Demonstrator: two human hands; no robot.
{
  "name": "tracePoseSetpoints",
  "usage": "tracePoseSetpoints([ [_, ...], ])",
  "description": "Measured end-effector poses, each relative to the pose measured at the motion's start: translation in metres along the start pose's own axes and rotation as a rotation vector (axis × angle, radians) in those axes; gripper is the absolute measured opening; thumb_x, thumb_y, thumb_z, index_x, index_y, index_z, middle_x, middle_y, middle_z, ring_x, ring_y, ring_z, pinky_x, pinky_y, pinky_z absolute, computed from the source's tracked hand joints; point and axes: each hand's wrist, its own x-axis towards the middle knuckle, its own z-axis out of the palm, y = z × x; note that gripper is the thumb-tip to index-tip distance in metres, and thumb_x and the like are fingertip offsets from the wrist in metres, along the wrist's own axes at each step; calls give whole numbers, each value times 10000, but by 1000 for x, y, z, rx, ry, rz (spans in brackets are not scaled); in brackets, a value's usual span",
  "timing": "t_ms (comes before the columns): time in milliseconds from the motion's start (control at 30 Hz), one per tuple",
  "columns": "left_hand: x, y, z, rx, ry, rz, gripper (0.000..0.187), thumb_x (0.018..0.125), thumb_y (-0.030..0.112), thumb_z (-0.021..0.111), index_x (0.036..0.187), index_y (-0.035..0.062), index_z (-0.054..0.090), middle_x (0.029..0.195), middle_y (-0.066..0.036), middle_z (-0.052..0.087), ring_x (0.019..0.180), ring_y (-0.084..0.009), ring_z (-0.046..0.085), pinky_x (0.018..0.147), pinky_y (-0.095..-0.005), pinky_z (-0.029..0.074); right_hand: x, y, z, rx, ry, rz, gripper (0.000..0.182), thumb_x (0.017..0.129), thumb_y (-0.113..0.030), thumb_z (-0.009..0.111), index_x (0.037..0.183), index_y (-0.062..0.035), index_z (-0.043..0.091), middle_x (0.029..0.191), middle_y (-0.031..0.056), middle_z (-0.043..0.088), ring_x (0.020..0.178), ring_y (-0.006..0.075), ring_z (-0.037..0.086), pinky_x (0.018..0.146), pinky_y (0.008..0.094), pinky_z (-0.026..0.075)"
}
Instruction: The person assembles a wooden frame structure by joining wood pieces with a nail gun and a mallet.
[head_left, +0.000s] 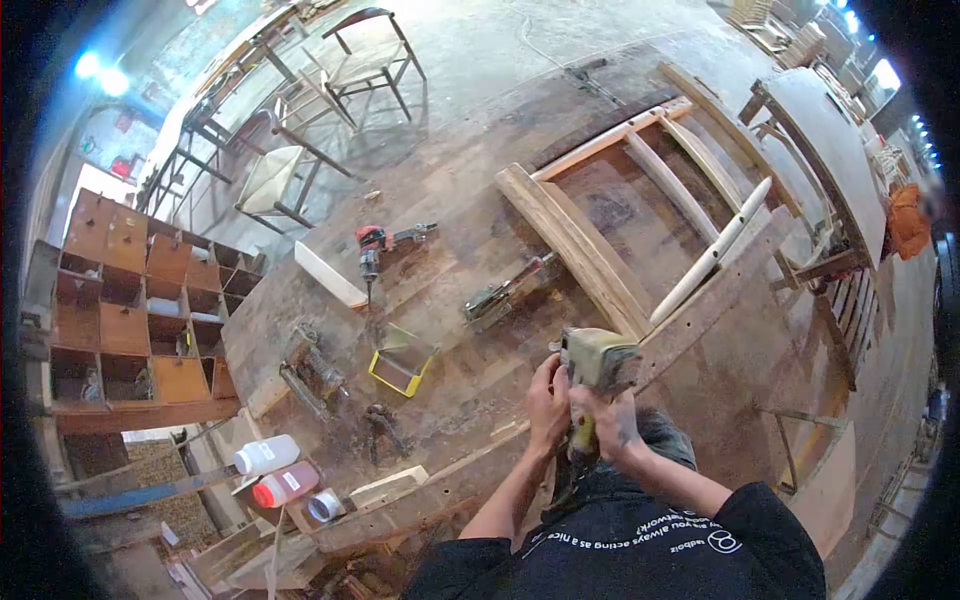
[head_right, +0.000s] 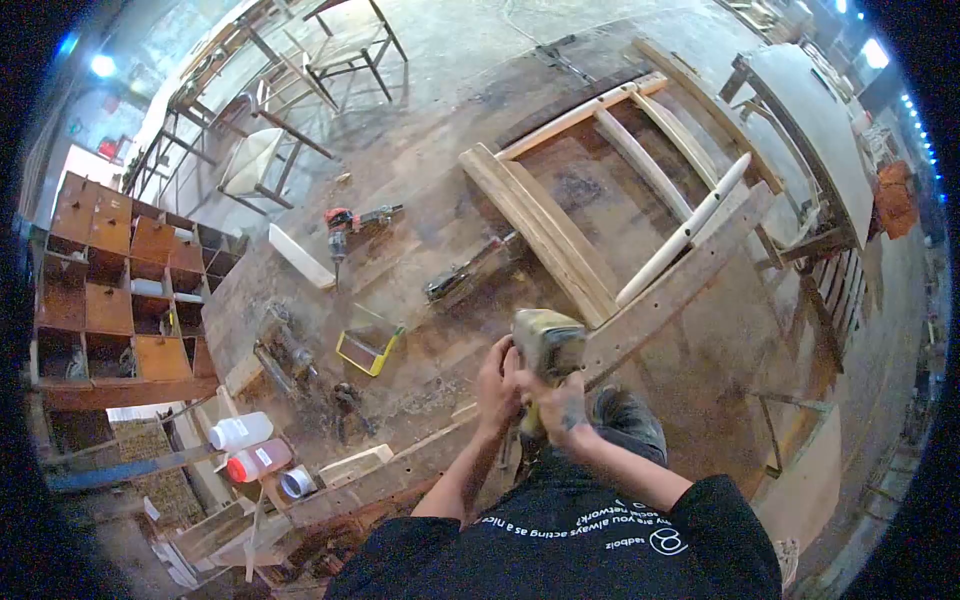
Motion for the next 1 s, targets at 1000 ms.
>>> tracePoseSetpoints([
  [1000, 33, 16, -59, 155, 156, 155, 174, 894, 111, 671, 1032, 5, 670, 896, -53, 671, 762, -144, 614, 699, -288, 497, 21, -31, 30, 213, -76, 251, 301, 795, -164, 792, 1022, -74, 615, 778, 9, 561, 575, 129, 552, 484, 294, 494],
])
